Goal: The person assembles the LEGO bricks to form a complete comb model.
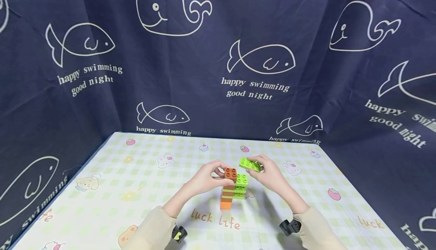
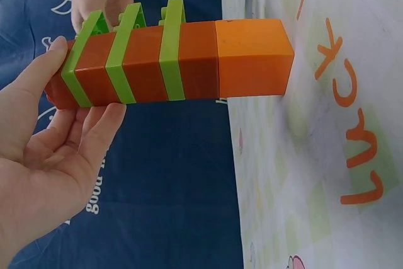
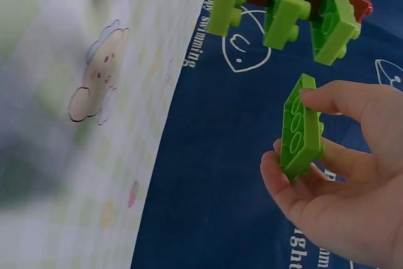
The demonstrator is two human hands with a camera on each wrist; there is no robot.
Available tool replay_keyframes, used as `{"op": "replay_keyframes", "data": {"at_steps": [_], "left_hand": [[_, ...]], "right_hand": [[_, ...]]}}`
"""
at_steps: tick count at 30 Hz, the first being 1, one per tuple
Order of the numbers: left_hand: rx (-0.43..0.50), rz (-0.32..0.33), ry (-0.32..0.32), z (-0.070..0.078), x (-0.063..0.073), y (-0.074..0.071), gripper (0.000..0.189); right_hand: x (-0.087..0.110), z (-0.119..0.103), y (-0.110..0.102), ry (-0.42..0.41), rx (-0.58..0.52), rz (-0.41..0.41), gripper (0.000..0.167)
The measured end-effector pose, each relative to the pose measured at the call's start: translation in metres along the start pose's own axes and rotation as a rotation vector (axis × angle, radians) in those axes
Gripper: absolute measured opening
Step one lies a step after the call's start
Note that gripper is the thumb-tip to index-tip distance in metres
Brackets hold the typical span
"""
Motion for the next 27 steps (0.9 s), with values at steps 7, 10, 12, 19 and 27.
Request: {"op": "replay_keyframes", "data": {"at_steps": [7,10,12,19,27], "left_hand": [[0.007,-0.005,-0.002,-0.002,0.000,0.000,0.029],[0.009,-0.006,0.002,-0.002,0.000,0.000,0.029],[0.009,-0.008,0.005,-0.003,0.000,0.001,0.029],[0.009,-0.011,0.015,-0.004,0.000,0.001,0.028],[-0.014,-0.009,0.001,-0.005,0.000,0.001,0.029]], "right_hand": [[-0.001,-0.010,-0.008,-0.064,-0.013,0.022,0.036],[-0.001,-0.014,-0.010,-0.060,-0.013,0.018,0.035],[0.000,-0.016,-0.011,-0.054,-0.017,0.010,0.036],[0.001,-0.025,-0.011,-0.071,-0.039,-0.001,0.037],[0.003,-0.036,-0.015,-0.122,-0.041,-0.003,0.036]]}}
Point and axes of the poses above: each hand's wrist, its own x-axis away from the middle knuckle, its own y-axis out of the palm, z = x × y, the point moved 4 cm from there along -x, towards the middle knuckle, and after that the axes turned 7 degrees about z, right-handed, at the moved point
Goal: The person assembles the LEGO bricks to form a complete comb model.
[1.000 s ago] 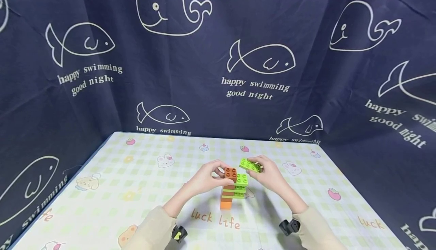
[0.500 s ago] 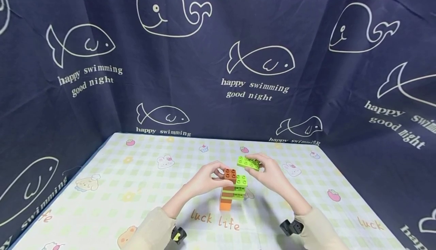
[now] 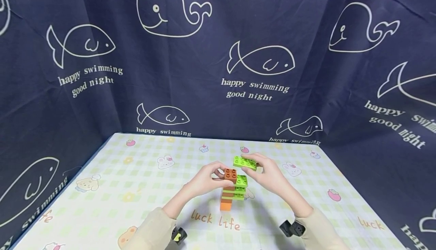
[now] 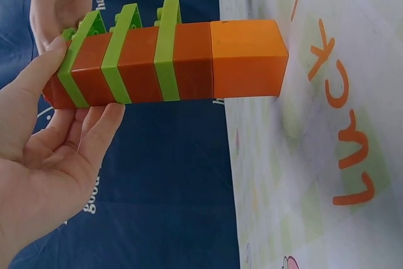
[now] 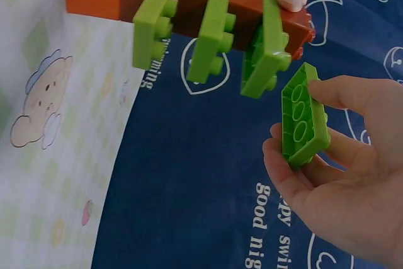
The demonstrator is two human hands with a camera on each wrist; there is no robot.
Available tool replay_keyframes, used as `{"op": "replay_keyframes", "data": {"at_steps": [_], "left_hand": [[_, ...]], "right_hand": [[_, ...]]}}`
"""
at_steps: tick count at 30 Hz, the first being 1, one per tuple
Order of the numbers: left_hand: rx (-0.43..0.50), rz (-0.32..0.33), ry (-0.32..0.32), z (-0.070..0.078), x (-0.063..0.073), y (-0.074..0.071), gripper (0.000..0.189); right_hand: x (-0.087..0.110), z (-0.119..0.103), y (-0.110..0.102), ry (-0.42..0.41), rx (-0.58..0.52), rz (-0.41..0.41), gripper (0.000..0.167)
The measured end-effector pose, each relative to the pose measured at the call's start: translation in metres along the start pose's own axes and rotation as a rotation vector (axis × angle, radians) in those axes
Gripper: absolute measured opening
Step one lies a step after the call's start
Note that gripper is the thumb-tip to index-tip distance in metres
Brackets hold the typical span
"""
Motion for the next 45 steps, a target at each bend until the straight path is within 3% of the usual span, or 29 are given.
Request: {"op": "replay_keyframes", "data": {"at_steps": [14,45], "left_hand": [[0.002,0.000,0.000,0.000,0.000,0.000,0.029],[-0.017,0.000,-0.005,-0.004,0.002,0.001,0.025]], "right_hand": [[0.003,-0.016,-0.003,-0.104,-0.036,-0.035,0.036],[0.009,-0.016,0.008,-0.138,-0.067,-0.102,0.034]]}}
Point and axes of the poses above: each hand's wrist, its own x-axis away from the middle knuckle, its own y-axis out of the palm, z = x × y, the point moved 4 cm from there along -x, towards the middle knuckle, and after that the axes turned 7 degrees about z, right-handed, at the moved point
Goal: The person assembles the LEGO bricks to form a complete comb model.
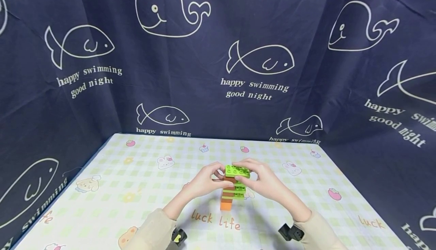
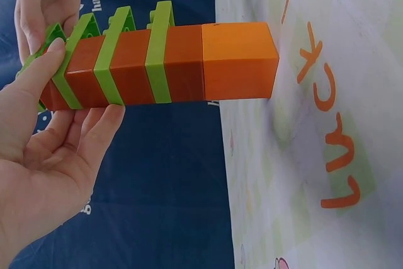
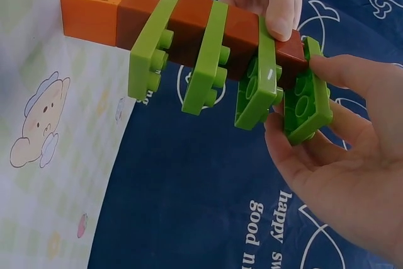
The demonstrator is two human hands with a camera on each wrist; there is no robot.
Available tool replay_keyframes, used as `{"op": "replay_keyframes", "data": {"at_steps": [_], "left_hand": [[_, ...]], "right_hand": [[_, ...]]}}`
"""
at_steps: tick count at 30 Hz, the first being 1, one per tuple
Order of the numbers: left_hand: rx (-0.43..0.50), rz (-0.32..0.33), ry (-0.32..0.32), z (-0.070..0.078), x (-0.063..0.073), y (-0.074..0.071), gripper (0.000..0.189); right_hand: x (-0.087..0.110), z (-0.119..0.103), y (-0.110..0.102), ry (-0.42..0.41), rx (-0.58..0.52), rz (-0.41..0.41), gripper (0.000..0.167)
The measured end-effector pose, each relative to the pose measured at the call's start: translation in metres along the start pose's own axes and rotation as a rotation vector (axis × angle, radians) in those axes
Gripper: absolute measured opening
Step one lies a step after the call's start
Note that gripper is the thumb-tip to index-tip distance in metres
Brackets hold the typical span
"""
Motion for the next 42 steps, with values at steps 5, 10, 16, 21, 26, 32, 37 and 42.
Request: {"op": "replay_keyframes", "data": {"at_steps": [5,10,16,21,26,32,37,42], "left_hand": [[0.008,-0.005,-0.002,0.000,0.001,0.001,0.025],[0.006,-0.005,0.004,0.000,0.001,0.002,0.025],[-0.009,-0.006,0.016,0.001,0.000,0.003,0.025],[-0.006,-0.011,0.018,0.002,0.001,0.003,0.024],[-0.003,0.001,0.028,0.012,0.004,0.000,0.022],[-0.023,0.007,0.009,0.026,0.007,-0.003,0.019],[-0.017,0.008,-0.008,0.001,0.002,0.002,0.022],[-0.003,0.000,0.004,-0.001,0.003,0.002,0.023]], "right_hand": [[0.000,-0.001,-0.001,-0.003,0.000,-0.017,0.033],[-0.001,-0.003,-0.003,-0.014,-0.007,-0.050,0.032],[-0.004,-0.004,-0.005,-0.077,-0.018,-0.084,0.032],[-0.008,-0.005,-0.007,-0.086,-0.018,-0.139,0.032],[-0.012,-0.009,-0.006,-0.061,-0.021,-0.179,0.032],[-0.012,-0.010,-0.005,-0.064,0.004,-0.172,0.033],[-0.011,-0.010,-0.004,-0.070,0.015,-0.155,0.034],[-0.009,-0.009,-0.003,-0.053,0.035,-0.151,0.036]]}}
Point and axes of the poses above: each hand's wrist, its own x-axis away from the middle knuckle, its own y-axis out of the palm, z = x × y, the point moved 4 cm from there along -x, towards the middle knuckle, and after that the axes turned 7 degrees about z, right-handed, at the moved point
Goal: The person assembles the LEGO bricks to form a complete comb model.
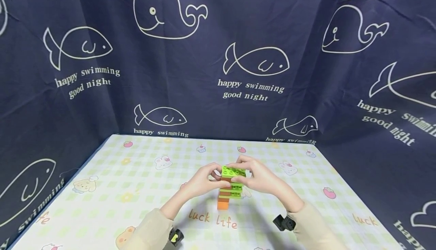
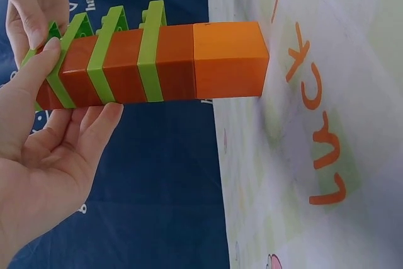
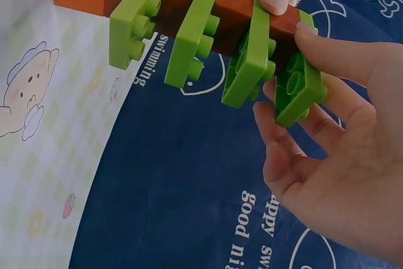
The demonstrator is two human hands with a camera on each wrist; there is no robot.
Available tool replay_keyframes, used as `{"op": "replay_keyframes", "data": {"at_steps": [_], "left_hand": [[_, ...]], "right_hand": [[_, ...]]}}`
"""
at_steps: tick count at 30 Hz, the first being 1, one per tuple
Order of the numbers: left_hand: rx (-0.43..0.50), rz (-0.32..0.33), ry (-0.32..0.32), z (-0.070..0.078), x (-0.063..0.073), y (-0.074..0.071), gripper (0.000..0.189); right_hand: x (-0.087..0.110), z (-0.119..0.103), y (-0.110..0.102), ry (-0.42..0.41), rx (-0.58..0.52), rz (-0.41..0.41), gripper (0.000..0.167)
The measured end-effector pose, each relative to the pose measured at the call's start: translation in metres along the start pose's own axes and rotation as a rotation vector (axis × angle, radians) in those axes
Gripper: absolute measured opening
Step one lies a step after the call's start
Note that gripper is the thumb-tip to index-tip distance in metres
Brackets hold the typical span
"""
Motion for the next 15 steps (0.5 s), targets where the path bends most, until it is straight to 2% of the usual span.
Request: {"op": "replay_keyframes", "data": {"at_steps": [9,15], "left_hand": [[-0.026,0.008,-0.005,-0.004,0.000,0.001,0.025],[-0.052,0.009,-0.011,-0.006,0.000,0.000,0.026]], "right_hand": [[0.000,0.008,0.001,0.025,-0.051,-0.022,0.034],[0.002,0.018,0.006,0.034,-0.113,0.012,0.035]]}}
Point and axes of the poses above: each hand's wrist, its own x-axis away from the middle knuckle, its own y-axis out of the palm, z = x × y, the point moved 4 cm from there along -x, towards the middle knuckle, and after that the axes turned 7 degrees about z, right-handed, at the moved point
